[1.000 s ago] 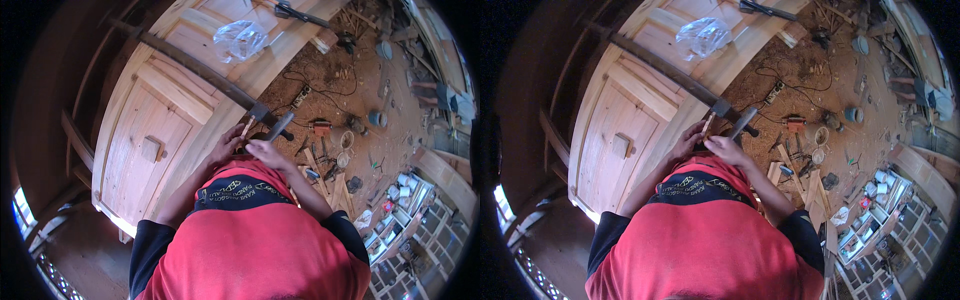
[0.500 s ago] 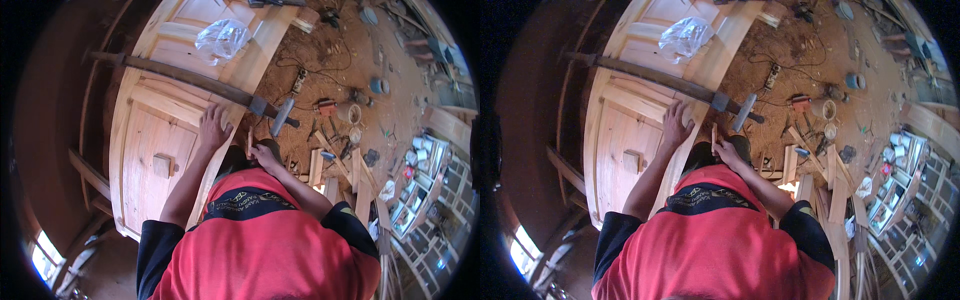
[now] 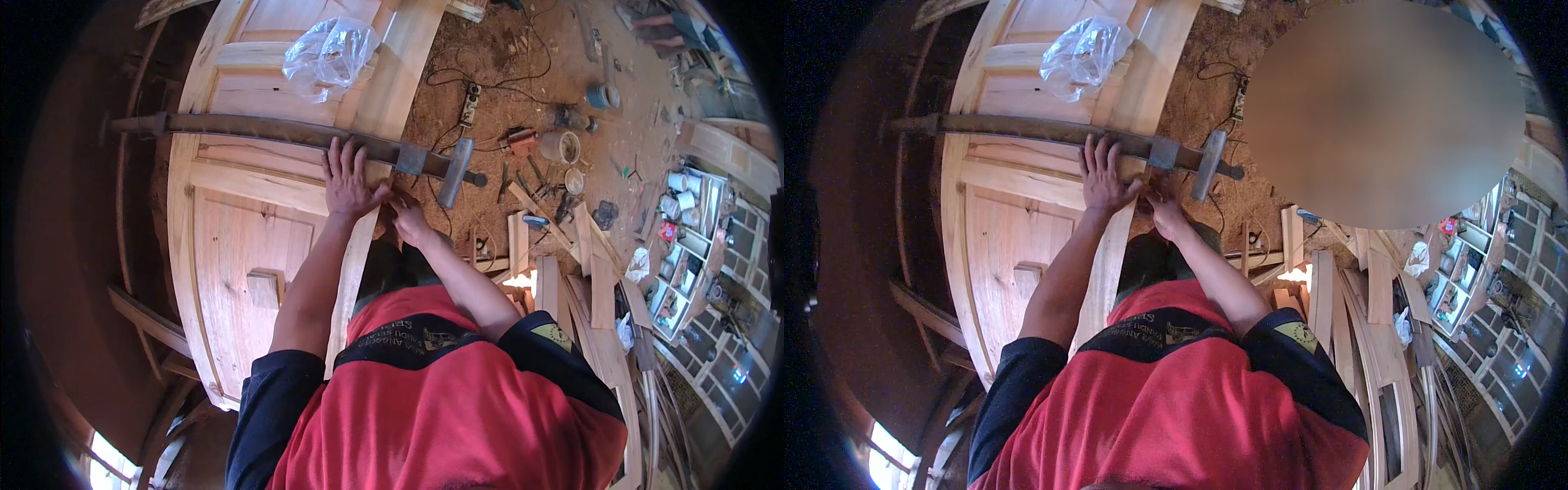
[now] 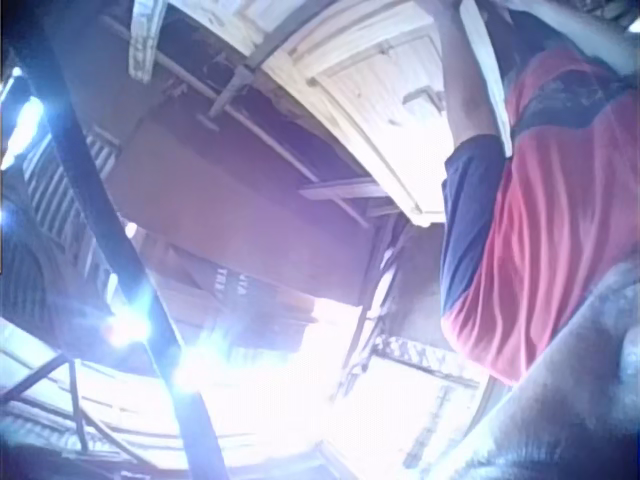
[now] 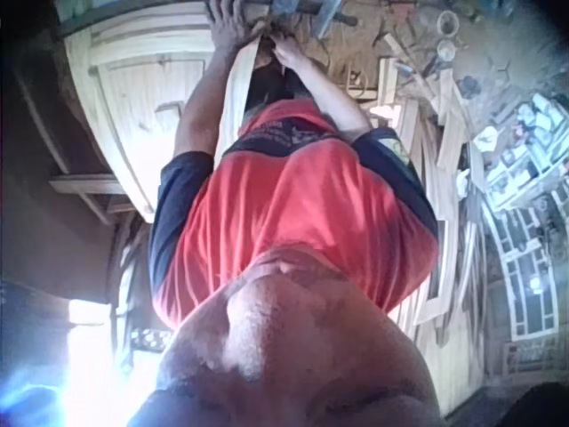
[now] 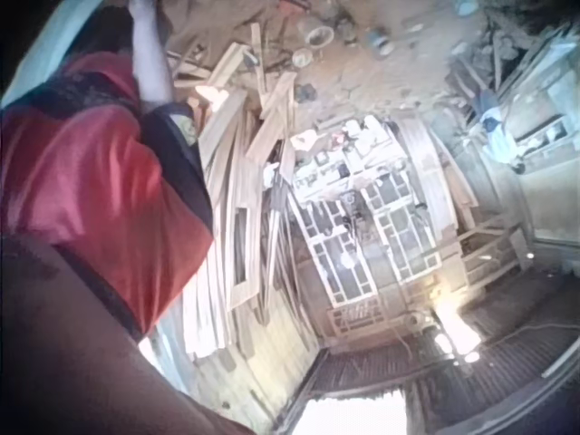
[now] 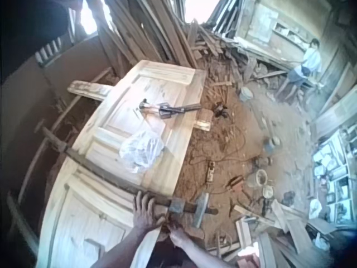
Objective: The person constructs a wooden door by hammering pieces together, using a bar clamp to align the frame, and using a power drill on the surface.
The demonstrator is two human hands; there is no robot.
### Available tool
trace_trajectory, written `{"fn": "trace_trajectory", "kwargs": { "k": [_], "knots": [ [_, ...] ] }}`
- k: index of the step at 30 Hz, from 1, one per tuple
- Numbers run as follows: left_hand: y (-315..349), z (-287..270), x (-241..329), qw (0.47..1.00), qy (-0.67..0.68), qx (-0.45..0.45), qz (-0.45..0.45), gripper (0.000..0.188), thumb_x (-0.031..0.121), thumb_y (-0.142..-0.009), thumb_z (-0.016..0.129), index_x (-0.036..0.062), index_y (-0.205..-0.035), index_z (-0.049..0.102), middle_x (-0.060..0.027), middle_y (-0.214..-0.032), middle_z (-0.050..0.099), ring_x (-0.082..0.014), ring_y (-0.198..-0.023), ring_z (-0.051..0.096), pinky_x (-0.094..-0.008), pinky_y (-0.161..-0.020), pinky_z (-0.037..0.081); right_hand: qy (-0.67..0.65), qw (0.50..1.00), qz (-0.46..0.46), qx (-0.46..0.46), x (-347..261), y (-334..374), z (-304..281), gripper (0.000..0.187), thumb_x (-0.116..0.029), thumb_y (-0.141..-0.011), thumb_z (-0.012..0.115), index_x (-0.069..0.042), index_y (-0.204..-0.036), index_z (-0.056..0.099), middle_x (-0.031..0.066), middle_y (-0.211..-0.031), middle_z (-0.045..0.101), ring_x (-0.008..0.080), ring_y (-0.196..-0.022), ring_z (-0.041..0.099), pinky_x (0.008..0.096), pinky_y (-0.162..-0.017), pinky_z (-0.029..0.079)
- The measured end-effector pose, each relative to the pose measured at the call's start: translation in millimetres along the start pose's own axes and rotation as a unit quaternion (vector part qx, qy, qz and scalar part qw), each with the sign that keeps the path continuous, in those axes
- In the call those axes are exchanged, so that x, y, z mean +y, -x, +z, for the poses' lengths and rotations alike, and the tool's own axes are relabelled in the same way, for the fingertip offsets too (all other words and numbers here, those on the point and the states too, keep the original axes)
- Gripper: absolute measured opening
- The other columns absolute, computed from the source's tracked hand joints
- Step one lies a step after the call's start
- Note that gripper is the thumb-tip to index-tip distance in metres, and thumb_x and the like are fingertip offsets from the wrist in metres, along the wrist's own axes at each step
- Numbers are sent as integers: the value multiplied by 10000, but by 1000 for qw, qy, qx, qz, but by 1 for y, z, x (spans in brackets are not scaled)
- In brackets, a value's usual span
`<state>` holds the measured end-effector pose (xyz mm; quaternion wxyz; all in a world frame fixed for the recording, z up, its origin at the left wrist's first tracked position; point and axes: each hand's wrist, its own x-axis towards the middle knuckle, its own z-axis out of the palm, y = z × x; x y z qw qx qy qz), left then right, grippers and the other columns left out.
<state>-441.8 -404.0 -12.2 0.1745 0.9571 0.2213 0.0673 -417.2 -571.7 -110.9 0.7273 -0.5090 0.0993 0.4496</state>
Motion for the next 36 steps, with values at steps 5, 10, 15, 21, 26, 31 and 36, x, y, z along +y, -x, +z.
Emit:
{"fn": "trace_trajectory", "kwargs": {
  "k": [5,10,15,21,26,31,36],
  "knots": [
    [0,4,-1,1000,5,-3,-3,989,612,-627,784,112,-1399,419,-130,-1504,328,-400,-1489,139,-617,-1196,97,-47,997,58,-6,3,12,-6,414,-158,-994,604,-111,-1388,485,47,-1283,584,185,-1142,573,367,-854,521],
    [-1,7,0,1000,13,21,-7,998,627,-603,800,92,-1357,424,-143,-1496,328,-417,-1474,157,-627,-1189,101,-40,991,118,-52,-3,23,-2,289,-181,-997,607,-71,-1261,567,47,-1193,625,178,-1033,631,355,-828,549],
    [-6,3,5,1000,-2,11,0,996,611,-589,816,78,-1333,424,-149,-1465,350,-435,-1465,165,-627,-1183,122,-10,997,81,-7,-13,22,4,229,-199,-1000,605,-72,-1190,583,34,-1050,622,167,-864,636,316,-721,534],
    [-2,7,15,999,-31,26,6,976,569,-582,836,60,-1304,422,-200,-1414,367,-468,-1448,184,-638,-1167,151,330,938,41,-103,-28,73,-46,296,-254,-958,651,-2,-1096,577,54,-903,623,149,-773,580,323,-672,500],
    [-5,16,10,998,-18,59,-15,855,499,-645,792,33,-1257,419,-238,-1362,382,-517,-1416,216,-654,-1135,211,510,847,-119,-86,-139,130,-46,465,-318,-878,679,26,-1175,582,219,-1021,615,376,-934,627,441,-831,508],
    [-5,20,11,997,-31,70,-9,877,480,-615,819,44,-1263,421,-207,-1357,394,-488,-1432,209,-653,-1143,191,517,773,-367,41,-225,45,17,440,-317,-858,655,1,-1155,592,198,-1003,594,396,-959,588,478,-834,491],
    [-9,10,14,999,-37,-2,-31,881,512,-627,817,48,-1247,397,-226,-1365,376,-492,-1436,186,-629,-1167,174,733,579,-331,132,-252,-78,76,492,-443,-859,651,-51,-1151,591,171,-1086,591,350,-1076,559,540,-875,465]
  ]
}}
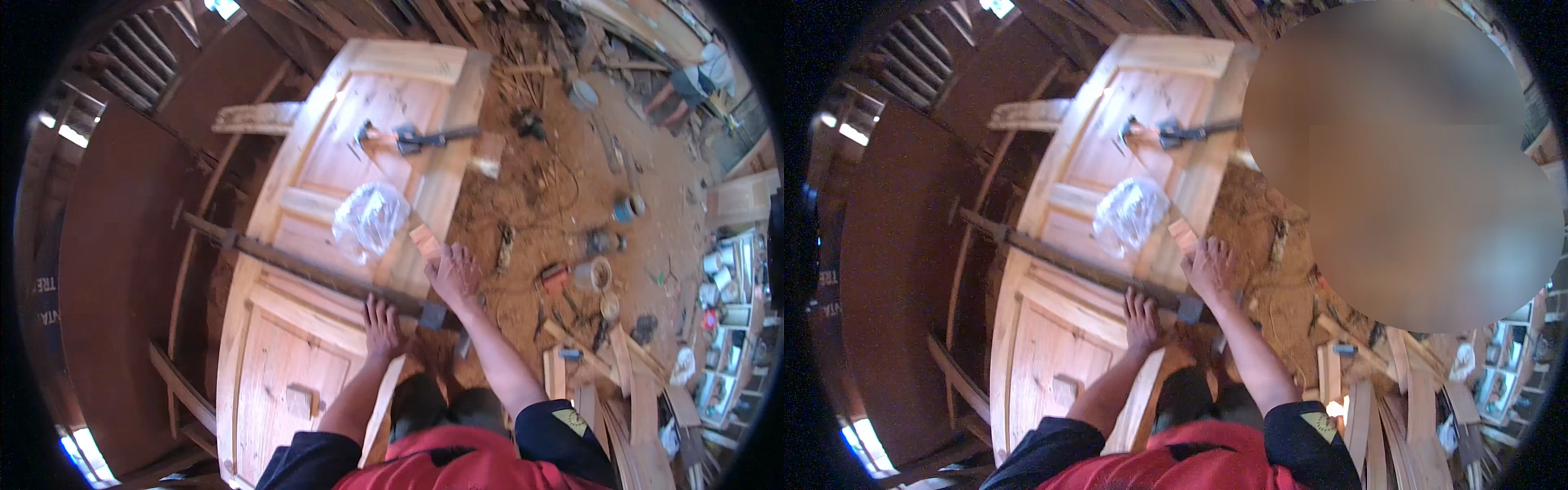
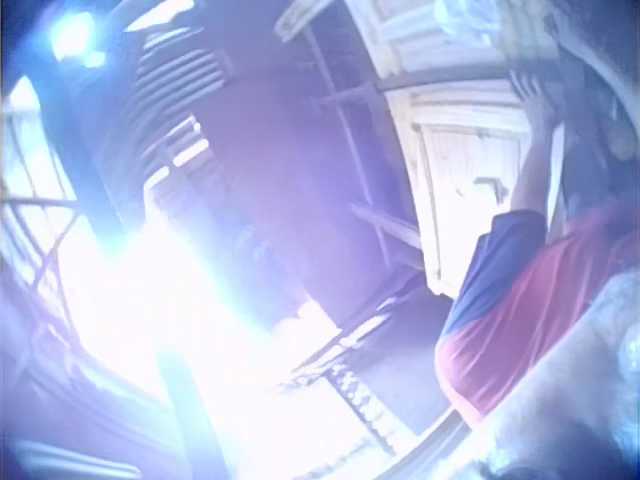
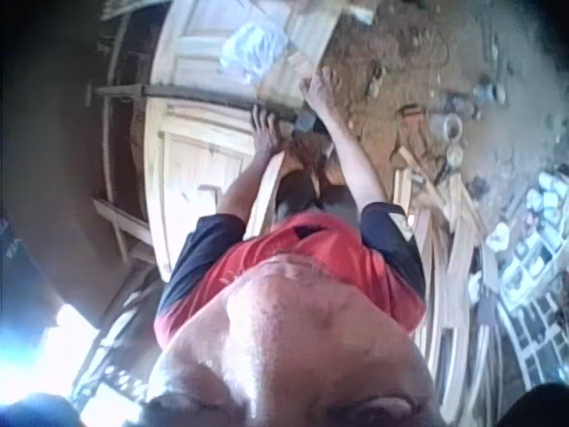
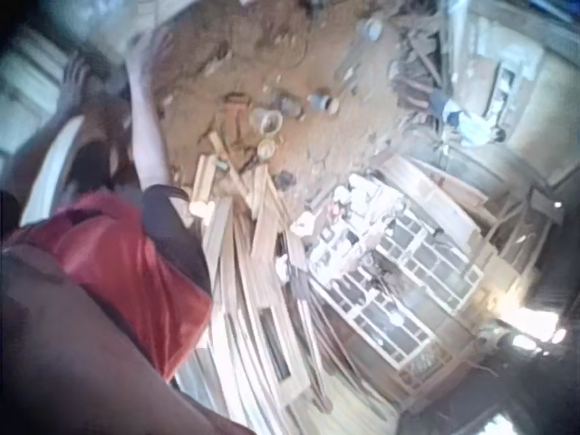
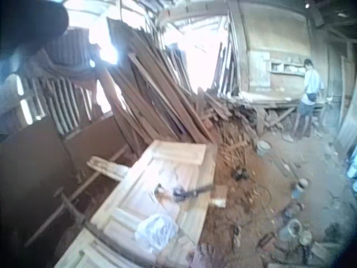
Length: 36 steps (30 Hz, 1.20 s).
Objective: The person constructs a wooden door by hammering pieces together, using a bar clamp to align the frame, and using a power drill on the surface.
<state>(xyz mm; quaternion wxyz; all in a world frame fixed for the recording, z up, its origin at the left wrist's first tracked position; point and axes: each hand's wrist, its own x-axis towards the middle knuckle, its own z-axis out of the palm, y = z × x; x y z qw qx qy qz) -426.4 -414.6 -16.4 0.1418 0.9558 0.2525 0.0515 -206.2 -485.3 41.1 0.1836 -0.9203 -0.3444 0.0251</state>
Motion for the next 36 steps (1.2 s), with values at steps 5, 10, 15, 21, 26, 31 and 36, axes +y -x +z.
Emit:
{"fn": "trace_trajectory", "kwargs": {
  "k": [5,10,15,21,26,31,36],
  "knots": [
    [9,-6,-5,1000,-10,-7,-19,889,530,-630,817,52,-1262,412,-230,-1346,382,-496,-1422,203,-644,-1155,169,-168,982,-21,80,-7,-14,-6,552,-394,-891,679,-3,-1270,591,191,-1159,649,366,-1090,612,495,-935,478],
    [14,-21,-1,999,7,-5,-32,857,529,-648,812,56,-1250,427,-214,-1341,387,-496,-1417,210,-644,-1153,171,-393,863,293,118,131,90,26,382,-338,-1023,530,8,-1138,646,124,-1029,679,247,-1037,639,329,-926,477],
    [8,0,1,999,4,-8,-31,867,590,-659,786,49,-1256,466,-201,-1372,398,-458,-1445,193,-630,-1170,136,-603,463,595,-261,208,200,98,872,-762,-913,401,-6,-1342,470,229,-998,660,336,-941,673,508,-817,553],
    [-3,-7,7,1000,-10,-5,1,878,567,-638,802,47,-1252,449,-199,-1352,395,-470,-1439,200,-637,-1164,144,-750,459,459,-123,224,115,131,783,-709,-959,332,9,-1145,582,206,-970,686,344,-896,680,503,-811,546],
    [11,-4,-1,1000,-3,0,-25,873,554,-639,804,47,-1252,443,-198,-1351,382,-467,-1439,186,-638,-1166,136,-792,548,268,-29,136,113,-29,648,-542,-1007,310,15,-989,641,199,-946,714,317,-849,686,474,-802,512],
    [9,-1,3,1000,-2,0,-20,888,568,-644,797,45,-1266,437,-197,-1357,378,-465,-1440,181,-634,-1169,133,-750,432,342,-366,143,235,-19,633,-443,-997,297,84,-1076,637,242,-974,707,393,-920,683,493,-934,509],
    [3,-2,6,1000,-6,2,-13,892,563,-634,804,50,-1269,445,-198,-1364,375,-461,-1451,165,-627,-1174,126,-834,337,419,-124,210,214,97,640,-447,-998,364,81,-1357,402,240,-1154,635,365,-1013,648,490,-939,504]
  ]
}}
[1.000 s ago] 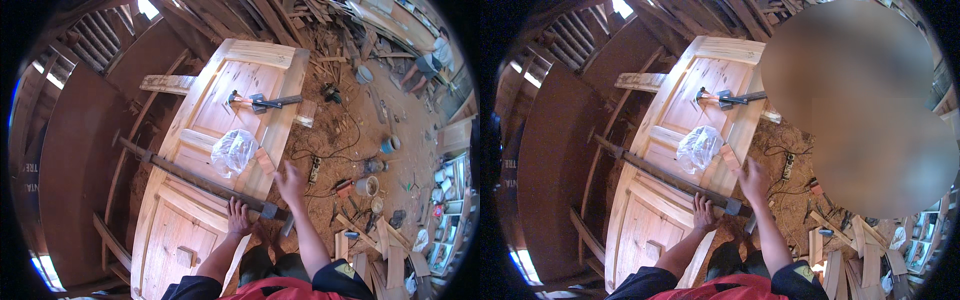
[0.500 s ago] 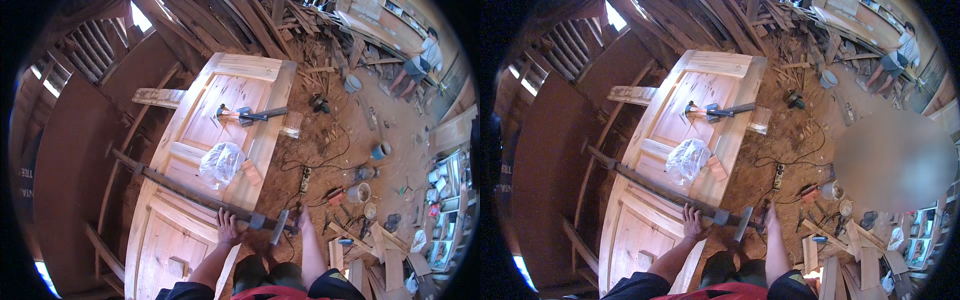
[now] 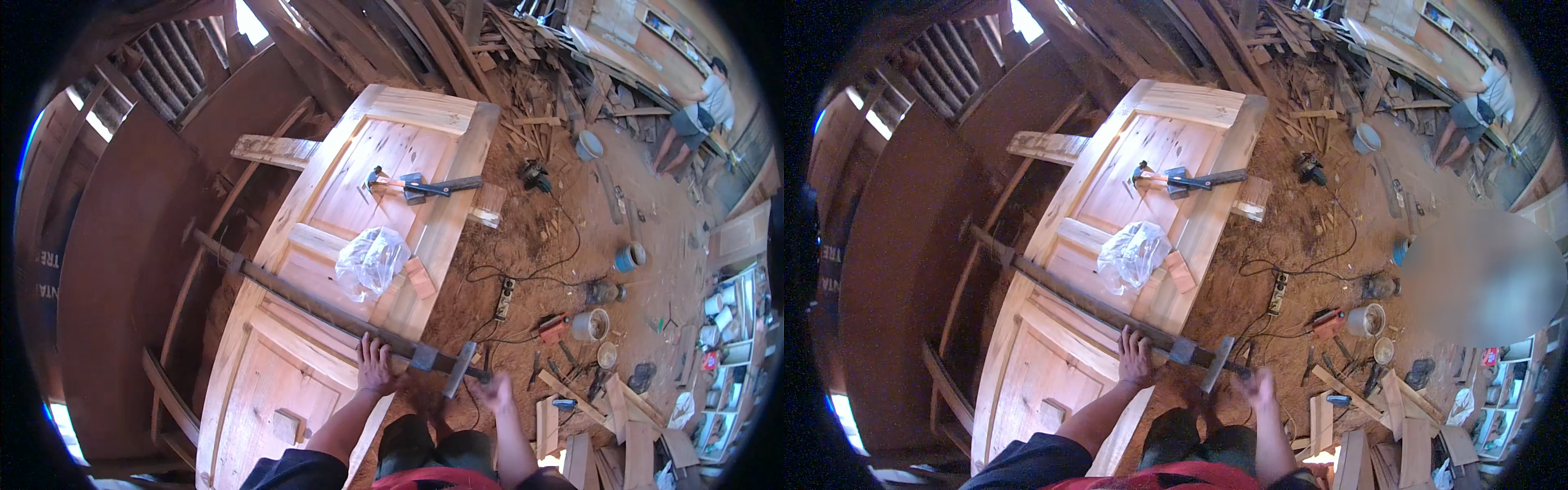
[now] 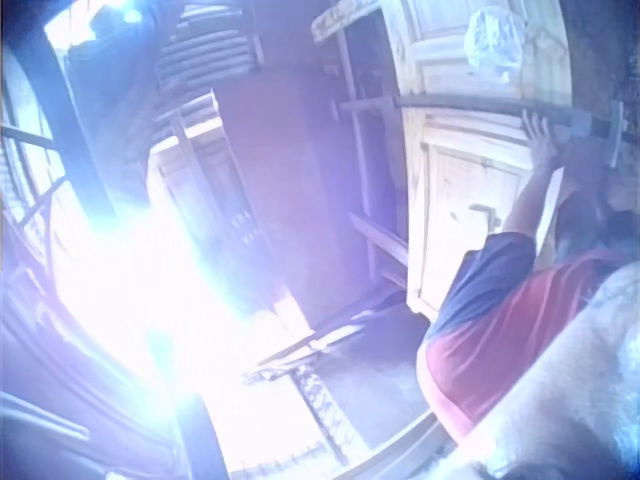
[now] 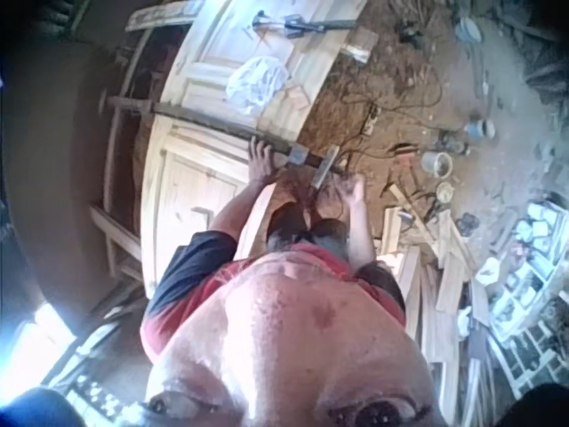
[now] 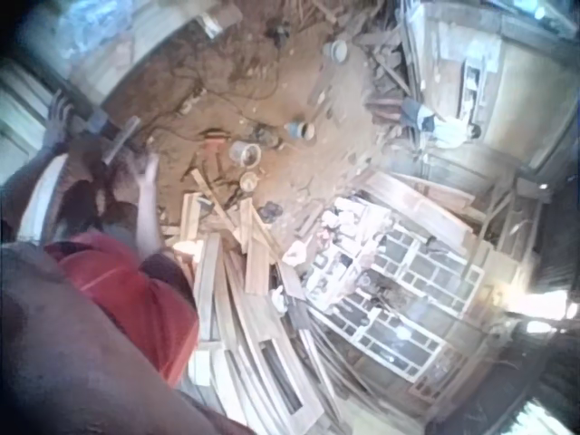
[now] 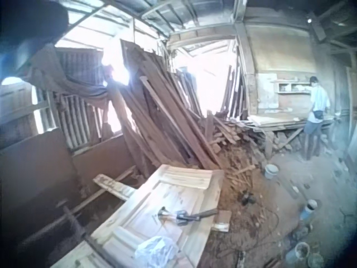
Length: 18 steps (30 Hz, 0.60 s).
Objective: The person constructs a wooden door by hammering pieces together, using a bar clamp to align the frame, and using a power drill on the surface.
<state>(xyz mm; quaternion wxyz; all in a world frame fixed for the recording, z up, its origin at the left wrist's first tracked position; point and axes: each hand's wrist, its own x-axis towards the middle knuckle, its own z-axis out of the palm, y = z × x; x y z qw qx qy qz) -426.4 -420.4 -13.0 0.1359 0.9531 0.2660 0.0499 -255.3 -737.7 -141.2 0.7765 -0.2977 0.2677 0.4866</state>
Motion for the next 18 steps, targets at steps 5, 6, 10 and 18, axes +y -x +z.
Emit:
{"fn": "trace_trajectory", "kwargs": {
  "k": [5,6,10,18],
  "knots": [
    [16,-7,-12,999,-12,-25,-33,902,548,-614,816,55,-1276,451,-195,-1377,376,-455,-1457,161,-623,-1178,124,45,969,-242,-24,-58,14,147,718,-557,-967,411,75,-1302,465,239,-1163,632,343,-999,652,476,-911,521],
    [9,-10,-7,999,-5,-30,-25,907,540,-609,820,56,-1281,452,-193,-1384,375,-454,-1457,162,-620,-1181,125,55,972,-220,-65,-53,34,116,720,-559,-967,413,74,-1305,470,240,-1182,627,344,-1028,644,473,-920,518],
    [3,-4,-3,1000,5,-9,-14,903,522,-597,827,52,-1278,465,-198,-1379,388,-457,-1451,173,-620,-1181,133,149,976,22,-159,-18,80,47,731,-587,-966,418,56,-1303,507,239,-1260,611,341,-1165,599,464,-957,502],
    [-4,-1,1,1000,20,-7,-13,856,479,-586,824,65,-1247,470,-197,-1370,388,-454,-1446,189,-628,-1168,152,49,963,-177,-196,-66,-30,58,534,-469,-977,446,2,-1155,624,194,-1165,669,309,-1114,624,465,-971,478]
  ]
}}
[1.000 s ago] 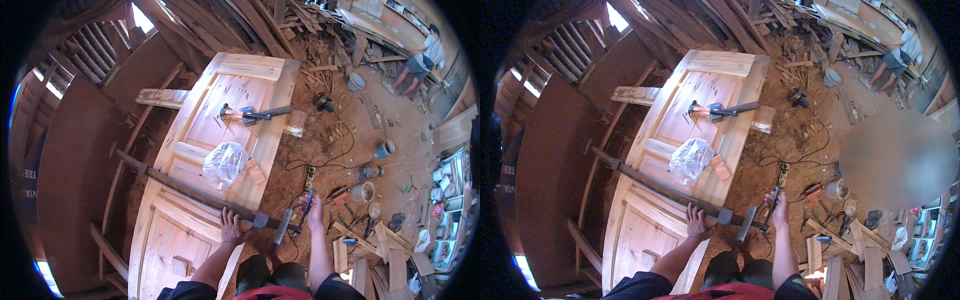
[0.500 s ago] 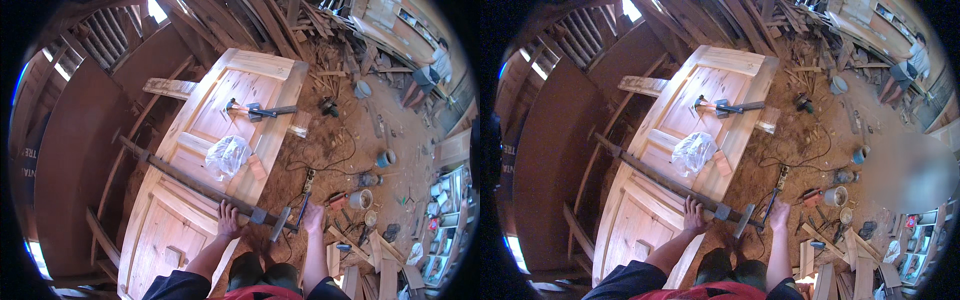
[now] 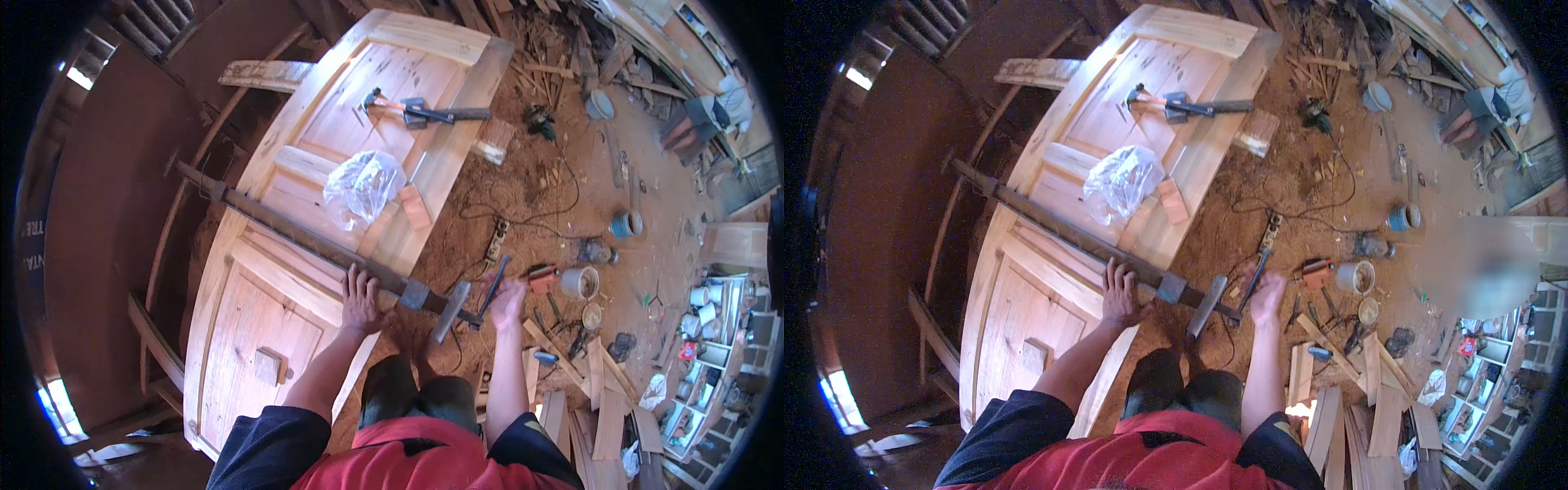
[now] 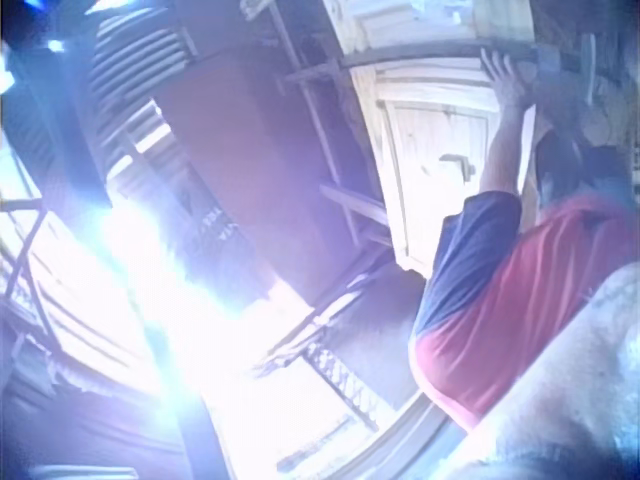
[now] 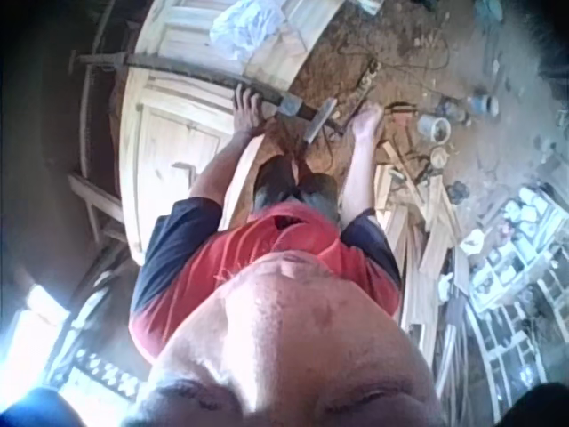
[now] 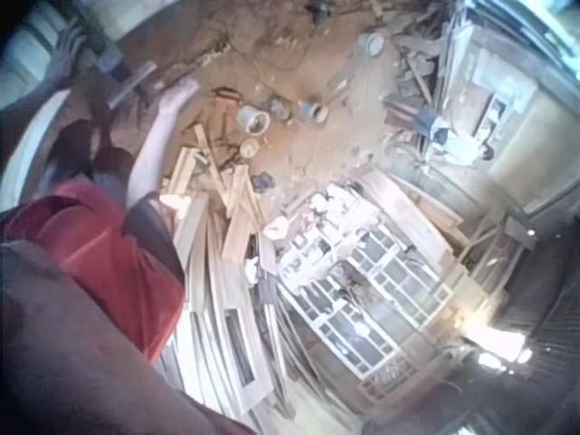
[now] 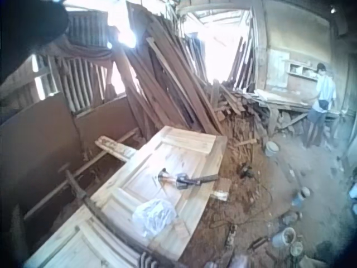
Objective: The person constructs a wooden door by hammering pieces together, using a bar clamp to align the frame, and using a power drill on the surface.
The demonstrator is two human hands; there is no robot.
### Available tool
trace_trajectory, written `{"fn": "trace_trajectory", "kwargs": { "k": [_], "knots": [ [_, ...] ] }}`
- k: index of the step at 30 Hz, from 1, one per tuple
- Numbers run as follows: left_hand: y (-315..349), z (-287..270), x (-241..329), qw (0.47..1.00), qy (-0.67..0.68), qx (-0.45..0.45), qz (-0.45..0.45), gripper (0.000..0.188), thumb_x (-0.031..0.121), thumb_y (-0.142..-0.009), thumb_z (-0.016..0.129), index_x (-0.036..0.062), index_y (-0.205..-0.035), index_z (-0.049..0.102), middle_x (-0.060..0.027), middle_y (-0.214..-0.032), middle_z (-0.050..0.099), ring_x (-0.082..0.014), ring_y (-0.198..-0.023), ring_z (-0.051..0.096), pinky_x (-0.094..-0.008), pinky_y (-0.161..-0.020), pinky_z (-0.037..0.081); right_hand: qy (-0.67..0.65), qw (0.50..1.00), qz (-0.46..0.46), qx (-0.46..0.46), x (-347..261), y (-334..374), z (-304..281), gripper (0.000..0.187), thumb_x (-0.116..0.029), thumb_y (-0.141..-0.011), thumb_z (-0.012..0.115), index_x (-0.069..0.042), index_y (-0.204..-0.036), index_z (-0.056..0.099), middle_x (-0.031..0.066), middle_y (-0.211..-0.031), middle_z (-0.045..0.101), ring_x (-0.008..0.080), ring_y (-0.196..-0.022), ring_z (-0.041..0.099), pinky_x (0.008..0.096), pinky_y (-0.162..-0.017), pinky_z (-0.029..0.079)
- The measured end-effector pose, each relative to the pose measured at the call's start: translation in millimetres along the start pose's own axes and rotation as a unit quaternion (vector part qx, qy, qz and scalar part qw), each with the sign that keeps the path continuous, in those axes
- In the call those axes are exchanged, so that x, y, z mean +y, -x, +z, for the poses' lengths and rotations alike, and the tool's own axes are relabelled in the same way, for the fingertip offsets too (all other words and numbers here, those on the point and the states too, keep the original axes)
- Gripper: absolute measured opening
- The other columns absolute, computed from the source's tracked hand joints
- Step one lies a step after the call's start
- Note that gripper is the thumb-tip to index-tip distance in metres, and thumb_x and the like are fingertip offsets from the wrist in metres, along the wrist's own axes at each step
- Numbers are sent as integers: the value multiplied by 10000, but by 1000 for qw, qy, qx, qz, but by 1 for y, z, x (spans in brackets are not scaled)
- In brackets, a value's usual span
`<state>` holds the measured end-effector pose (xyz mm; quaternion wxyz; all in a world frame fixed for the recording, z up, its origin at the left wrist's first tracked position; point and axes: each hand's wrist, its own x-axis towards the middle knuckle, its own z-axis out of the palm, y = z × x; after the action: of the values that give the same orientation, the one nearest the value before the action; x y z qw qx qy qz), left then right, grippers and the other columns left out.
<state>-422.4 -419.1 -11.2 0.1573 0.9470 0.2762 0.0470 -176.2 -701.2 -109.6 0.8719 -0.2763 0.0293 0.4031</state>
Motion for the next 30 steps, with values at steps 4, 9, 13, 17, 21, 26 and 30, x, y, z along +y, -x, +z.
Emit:
{"fn": "trace_trajectory", "kwargs": {
  "k": [4,9,13,17,21,26,30],
  "knots": [
    [9,-5,-4,1000,-8,-11,-9,877,453,-581,839,68,-1251,425,-203,-1350,380,-481,-1429,197,-621,-1158,174,132,980,144,33,-34,65,121,486,-430,-970,488,19,-1003,671,157,-928,723,319,-841,695,475,-831,530],
    [2,2,-7,1000,3,16,10,873,461,-578,841,70,-1242,432,-199,-1347,384,-478,-1428,203,-617,-1165,173,521,815,249,-44,-48,74,179,260,-273,-987,607,-24,-1016,675,74,-845,715,139,-659,650,274,-610,505],
    [11,-4,-9,1000,2,-5,-19,825,470,-616,805,49,-1241,470,-188,-1360,401,-445,-1448,188,-615,-1177,152,565,817,-22,-115,-9,-48,273,285,-286,-969,651,-10,-1033,670,10,-715,614,89,-632,547,267,-561,448],
    [-8,-2,1,1000,14,-9,10,839,477,-612,804,48,-1250,468,-193,-1367,396,-448,-1449,184,-616,-1179,147,858,460,-223,-51,65,-172,224,458,-279,-803,756,-12,-1145,610,186,-881,695,379,-818,683,409,-783,547],
    [2,3,-8,1000,-5,-19,0,879,488,-620,828,51,-1265,422,-213,-1362,372,-475,-1439,180,-620,-1166,169,889,410,-204,-11,91,-156,229,537,-270,-788,754,27,-1198,576,214,-968,692,379,-872,687,433,-807,549],
    [14,-6,-11,1000,4,-7,-22,847,485,-616,815,73,-1269,467,-179,-1390,385,-440,-1457,174,-610,-1182,144,472,872,81,-102,58,-20,261,439,-192,-834,758,15,-1191,610,91,-1040,689,140,-885,652,330,-774,549],
    [4,1,-8,1000,16,-6,0,834,486,-610,813,81,-1254,475,-179,-1377,395,-439,-1455,186,-623,-1173,149,297,920,247,-63,74,115,201,554,-223,-857,783,13,-1303,553,57,-1075,653,139,-917,642,290,-845,539]
  ]
}}
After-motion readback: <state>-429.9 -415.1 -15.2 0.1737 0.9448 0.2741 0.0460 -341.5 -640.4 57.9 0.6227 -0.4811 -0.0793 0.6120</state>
